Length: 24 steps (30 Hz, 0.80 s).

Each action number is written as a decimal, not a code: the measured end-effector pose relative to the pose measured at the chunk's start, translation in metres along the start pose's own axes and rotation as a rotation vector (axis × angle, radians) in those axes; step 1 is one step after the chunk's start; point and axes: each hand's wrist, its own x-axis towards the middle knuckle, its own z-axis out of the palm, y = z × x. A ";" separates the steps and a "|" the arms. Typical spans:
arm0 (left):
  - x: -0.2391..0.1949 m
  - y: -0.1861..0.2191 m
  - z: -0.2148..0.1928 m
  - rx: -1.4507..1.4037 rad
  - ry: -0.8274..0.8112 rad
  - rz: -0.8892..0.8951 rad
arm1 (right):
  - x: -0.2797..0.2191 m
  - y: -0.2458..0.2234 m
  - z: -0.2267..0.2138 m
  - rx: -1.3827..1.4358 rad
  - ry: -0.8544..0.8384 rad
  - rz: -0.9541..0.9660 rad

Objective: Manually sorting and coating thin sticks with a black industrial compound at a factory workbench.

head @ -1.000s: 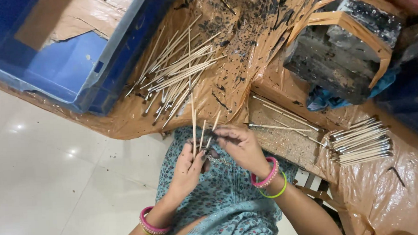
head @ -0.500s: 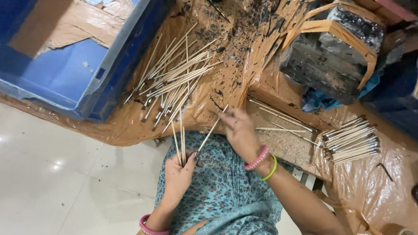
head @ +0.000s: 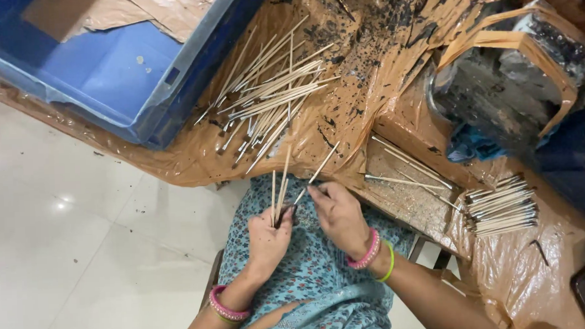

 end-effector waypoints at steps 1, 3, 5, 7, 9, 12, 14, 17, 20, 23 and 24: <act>0.000 -0.001 0.001 -0.019 -0.025 -0.002 | -0.003 0.004 -0.001 0.051 -0.053 -0.006; 0.001 -0.002 0.001 -0.032 -0.052 -0.006 | 0.005 0.018 -0.004 0.107 -0.105 -0.009; 0.001 -0.001 0.002 0.188 -0.005 0.096 | 0.025 0.036 -0.009 0.003 0.034 0.036; -0.003 -0.006 0.002 0.201 0.019 0.167 | 0.019 0.014 -0.005 -0.020 0.043 0.048; 0.000 -0.006 0.001 0.210 0.051 0.241 | 0.011 -0.003 0.000 -0.045 0.050 0.050; 0.002 -0.007 0.001 0.211 0.045 0.303 | -0.001 -0.005 0.005 0.045 -0.105 -0.081; 0.000 -0.010 0.001 0.238 0.049 0.174 | 0.015 0.015 -0.003 0.016 -0.069 -0.081; -0.001 0.014 -0.004 0.226 0.017 0.101 | 0.025 0.025 0.001 -0.008 0.042 0.156; 0.000 0.015 -0.004 0.084 0.026 0.139 | -0.003 -0.019 0.006 0.010 -0.069 -0.085; 0.001 -0.020 0.003 0.036 0.014 0.041 | -0.002 0.011 0.011 0.088 -0.137 -0.082; 0.002 -0.018 0.001 0.040 0.006 0.041 | 0.009 0.025 0.006 0.089 -0.133 -0.074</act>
